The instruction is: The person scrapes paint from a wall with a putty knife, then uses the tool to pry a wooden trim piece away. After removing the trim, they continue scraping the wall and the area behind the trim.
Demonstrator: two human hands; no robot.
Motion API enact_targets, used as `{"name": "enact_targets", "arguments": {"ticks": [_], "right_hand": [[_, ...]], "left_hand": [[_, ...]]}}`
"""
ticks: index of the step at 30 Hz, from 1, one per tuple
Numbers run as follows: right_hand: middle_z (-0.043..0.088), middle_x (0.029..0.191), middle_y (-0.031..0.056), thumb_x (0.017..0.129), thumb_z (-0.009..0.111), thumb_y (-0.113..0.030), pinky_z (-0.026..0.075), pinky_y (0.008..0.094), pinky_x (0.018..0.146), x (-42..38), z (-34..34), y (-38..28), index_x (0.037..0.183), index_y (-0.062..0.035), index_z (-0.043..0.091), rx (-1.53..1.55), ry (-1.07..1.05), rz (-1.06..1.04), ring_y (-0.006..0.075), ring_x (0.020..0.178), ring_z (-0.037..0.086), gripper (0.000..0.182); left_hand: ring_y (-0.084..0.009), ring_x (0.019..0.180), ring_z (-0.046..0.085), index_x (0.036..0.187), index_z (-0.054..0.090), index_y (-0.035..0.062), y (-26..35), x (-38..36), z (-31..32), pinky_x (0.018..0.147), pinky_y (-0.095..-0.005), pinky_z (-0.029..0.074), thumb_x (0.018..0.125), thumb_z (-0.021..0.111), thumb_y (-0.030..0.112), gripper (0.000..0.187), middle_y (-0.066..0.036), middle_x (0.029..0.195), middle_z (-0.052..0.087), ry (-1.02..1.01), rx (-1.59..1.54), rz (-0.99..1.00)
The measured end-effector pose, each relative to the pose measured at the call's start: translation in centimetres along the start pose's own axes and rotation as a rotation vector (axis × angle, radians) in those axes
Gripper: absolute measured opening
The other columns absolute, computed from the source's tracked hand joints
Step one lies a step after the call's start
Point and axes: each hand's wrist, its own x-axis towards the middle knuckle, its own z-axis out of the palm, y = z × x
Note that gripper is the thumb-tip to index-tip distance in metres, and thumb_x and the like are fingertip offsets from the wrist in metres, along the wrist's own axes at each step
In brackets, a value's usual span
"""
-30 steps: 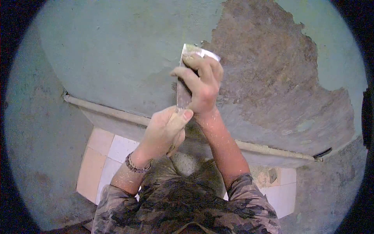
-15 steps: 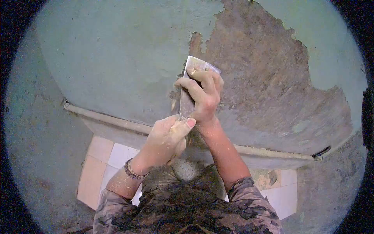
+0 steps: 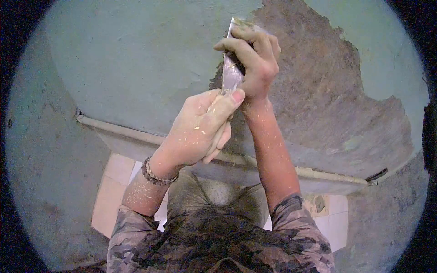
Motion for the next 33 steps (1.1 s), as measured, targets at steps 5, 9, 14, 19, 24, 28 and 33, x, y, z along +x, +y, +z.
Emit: {"name": "enact_targets", "arguments": {"ticks": [5,9,14,19,24,28,33], "right_hand": [[0.065,0.096,0.007,0.067,0.065,-0.024,0.042,0.0357,0.09,-5.0,-1.5,-2.5,0.079,-0.0124,0.072,0.008,-0.117,0.153,0.0258,0.099,0.06,0.018],[0.066,0.094,0.0068,0.066,0.065,-0.023,0.043,0.0362,0.087,0.4,-0.5,0.1,0.078,-0.0119,0.072,-0.024,-0.061,-0.017,0.0251,0.097,0.06,0.018],[0.065,0.089,0.0048,0.067,0.066,-0.022,0.044,0.0353,0.084,0.1,0.0,0.3,0.079,-0.0134,0.073,-0.006,-0.029,-0.026,0.0252,0.092,0.06,0.017],[0.064,0.085,0.0047,0.067,0.067,-0.021,0.044,0.0344,0.086,3.7,-0.2,0.4,0.079,-0.0137,0.073,0.005,-0.056,0.009,0.0258,0.093,0.06,0.016],[0.066,0.088,0.0056,0.066,0.067,-0.023,0.044,0.0355,0.085,0.5,-0.7,-0.3,0.078,-0.0136,0.072,0.022,-0.039,0.06,0.0259,0.093,0.06,0.016],[0.066,0.09,0.0059,0.067,0.067,-0.022,0.044,0.0354,0.084,5.0,-0.3,1.4,0.078,-0.0129,0.072,-0.027,-0.033,-0.036,0.0256,0.094,0.059,0.015],[0.066,0.091,0.0063,0.068,0.067,-0.019,0.044,0.0356,0.088,3.6,-0.8,1.3,0.081,-0.0128,0.073,-0.021,-0.032,-0.033,0.0258,0.096,0.059,0.016]], "left_hand": [[-0.0062,0.033,0.04,0.077,0.05,0.007,-4.2,-0.5,0.5,0.03,-0.0244,0.028,0.1,0.051,0.036,0.036,0.003,0.048,0.044,0.018,-0.088,0.073],[-0.007,0.031,0.039,0.079,0.051,0.0057,0.1,0.6,0.1,0.029,-0.0243,0.028,0.099,0.051,0.04,0.04,0.001,0.047,0.044,0.015,-0.038,0.094],[-0.0077,0.03,0.04,0.078,0.05,0.0044,0.2,0.6,0.3,0.029,-0.0233,0.028,0.098,0.051,0.042,0.043,-0.001,0.046,0.046,0.009,-0.049,0.163],[-0.008,0.031,0.04,0.077,0.05,0.0027,3.1,0.6,0.5,0.029,-0.0233,0.029,0.098,0.052,0.043,0.045,-0.001,0.046,0.046,0.032,-0.043,0.104],[-0.0089,0.029,0.04,0.081,0.051,0.0031,1.0,0.1,0.6,0.029,-0.0234,0.03,0.098,0.048,0.047,0.047,-0.001,0.047,0.048,0.004,0.008,0.059],[-0.0086,0.03,0.04,0.083,0.053,0.0026,3.8,1.5,0.4,0.03,-0.0238,0.031,0.097,0.049,0.048,0.047,-0.001,0.047,0.048,0.017,0.085,0.194],[-0.0094,0.031,0.041,0.079,0.051,0.0044,3.6,1.4,1.0,0.03,-0.0247,0.031,0.097,0.049,0.047,0.046,-0.001,0.049,0.048,0.002,0.002,0.204]]}}
